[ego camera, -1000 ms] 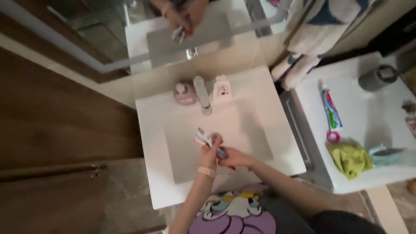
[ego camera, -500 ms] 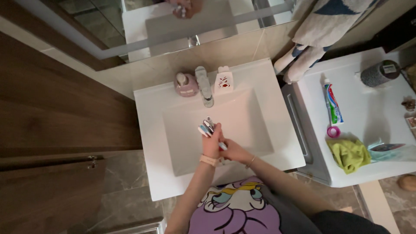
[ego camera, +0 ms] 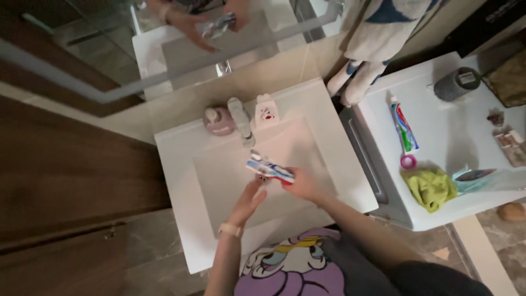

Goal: Cleaning a toothbrush holder and organizing toothbrushes and toothpaste at a bathroom sink

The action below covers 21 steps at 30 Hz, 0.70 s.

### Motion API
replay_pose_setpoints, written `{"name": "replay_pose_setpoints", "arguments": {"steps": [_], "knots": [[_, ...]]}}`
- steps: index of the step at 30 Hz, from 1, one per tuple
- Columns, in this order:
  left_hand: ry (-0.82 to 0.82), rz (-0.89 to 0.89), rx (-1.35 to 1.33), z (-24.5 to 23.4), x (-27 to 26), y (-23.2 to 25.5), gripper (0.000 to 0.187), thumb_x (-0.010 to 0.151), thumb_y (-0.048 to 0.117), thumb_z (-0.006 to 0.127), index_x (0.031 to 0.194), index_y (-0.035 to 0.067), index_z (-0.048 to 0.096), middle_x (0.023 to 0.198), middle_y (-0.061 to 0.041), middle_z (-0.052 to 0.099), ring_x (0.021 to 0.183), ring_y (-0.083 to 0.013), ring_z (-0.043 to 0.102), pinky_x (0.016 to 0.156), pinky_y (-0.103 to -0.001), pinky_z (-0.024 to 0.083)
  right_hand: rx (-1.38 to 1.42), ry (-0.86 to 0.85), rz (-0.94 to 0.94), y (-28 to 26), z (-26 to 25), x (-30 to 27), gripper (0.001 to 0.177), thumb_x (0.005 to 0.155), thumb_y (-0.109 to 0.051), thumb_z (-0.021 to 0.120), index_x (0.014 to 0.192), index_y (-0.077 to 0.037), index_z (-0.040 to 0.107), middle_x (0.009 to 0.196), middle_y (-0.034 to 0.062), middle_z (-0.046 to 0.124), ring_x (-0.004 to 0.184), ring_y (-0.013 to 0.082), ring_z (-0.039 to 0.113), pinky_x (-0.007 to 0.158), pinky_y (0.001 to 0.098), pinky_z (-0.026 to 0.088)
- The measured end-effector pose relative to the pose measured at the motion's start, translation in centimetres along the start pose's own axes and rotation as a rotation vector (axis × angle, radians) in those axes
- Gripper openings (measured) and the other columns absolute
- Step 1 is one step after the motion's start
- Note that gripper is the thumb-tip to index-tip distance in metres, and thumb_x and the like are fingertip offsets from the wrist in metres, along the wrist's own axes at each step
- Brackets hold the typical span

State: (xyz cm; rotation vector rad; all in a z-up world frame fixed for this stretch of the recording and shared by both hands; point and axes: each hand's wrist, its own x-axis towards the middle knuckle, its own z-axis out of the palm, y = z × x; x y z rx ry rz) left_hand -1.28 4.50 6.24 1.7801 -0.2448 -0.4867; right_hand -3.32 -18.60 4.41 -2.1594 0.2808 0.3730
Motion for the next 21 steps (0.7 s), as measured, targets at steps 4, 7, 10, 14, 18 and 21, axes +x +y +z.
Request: {"name": "replay_pose_setpoints", "arguments": {"steps": [4,7,10,14,18,21], "knots": [[-0.070,-0.323,-0.040,-2.7,-2.0,-1.0,0.072,0.091,0.043,0.078,0.146,0.002,0.053,0.145,-0.026,0.055,0.140,-0.0413,0.046,0.116,-0.055,0.037,0.221,0.107,-0.142,0.6,-1.0,-0.3,0.061,0.069,-0.022,0.085,0.122,0.004,0.071,0.103,0.0286,0.074,0.100,0.0454,0.071,0.087,0.0492,0.056],[0.001,-0.380,0.089,-3.4,-2.3,-2.9,0.067,0.090,0.047,0.078,0.143,0.012,0.058,0.144,-0.021,0.057,0.140,-0.0396,0.047,0.117,-0.055,0.036,-0.150,-0.014,-0.138,0.9,-1.8,-0.3,0.046,0.072,-0.025,0.079,0.113,-0.006,0.073,0.095,0.0195,0.075,0.094,0.0386,0.073,0.083,0.0464,0.058],[0.034,-0.420,0.287,-4.3,-1.8,-3.0,0.060,0.090,0.057,0.073,0.139,0.024,0.062,0.143,-0.011,0.060,0.138,-0.0304,0.052,0.119,-0.048,0.036,-0.289,-0.023,-0.021,0.8,-0.6,0.1,0.037,0.077,-0.033,0.076,0.111,-0.018,0.075,0.093,0.0096,0.077,0.093,0.0316,0.076,0.081,0.0430,0.060],[0.035,-0.430,0.427,-4.6,-1.8,-2.4,0.055,0.090,0.065,0.067,0.135,0.033,0.065,0.140,-0.003,0.065,0.134,-0.0233,0.058,0.118,-0.043,0.038,-0.485,-0.169,-0.030,0.8,-1.2,1.0,0.031,0.077,-0.028,0.071,0.106,-0.018,0.075,0.091,0.0068,0.077,0.092,0.0287,0.076,0.082,0.0395,0.060],[-0.001,-0.459,0.422,-4.3,-2.2,-1.3,0.056,0.093,0.066,0.062,0.135,0.030,0.065,0.142,-0.006,0.063,0.136,-0.0262,0.055,0.120,-0.045,0.035,-0.227,-0.093,0.026,-0.7,-1.5,-0.6,0.037,0.080,-0.029,0.072,0.113,-0.012,0.071,0.097,0.0167,0.076,0.098,0.0395,0.073,0.083,0.0495,0.058],[0.012,-0.443,0.449,-4.6,-2.4,-2.2,0.054,0.093,0.066,0.062,0.133,0.031,0.065,0.140,-0.004,0.064,0.135,-0.0248,0.057,0.118,-0.045,0.038,-0.487,-0.220,0.016,1.2,-0.1,-1.1,0.026,0.079,-0.027,0.068,0.104,-0.020,0.074,0.091,0.0076,0.077,0.091,0.0302,0.076,0.081,0.0428,0.059]]}}
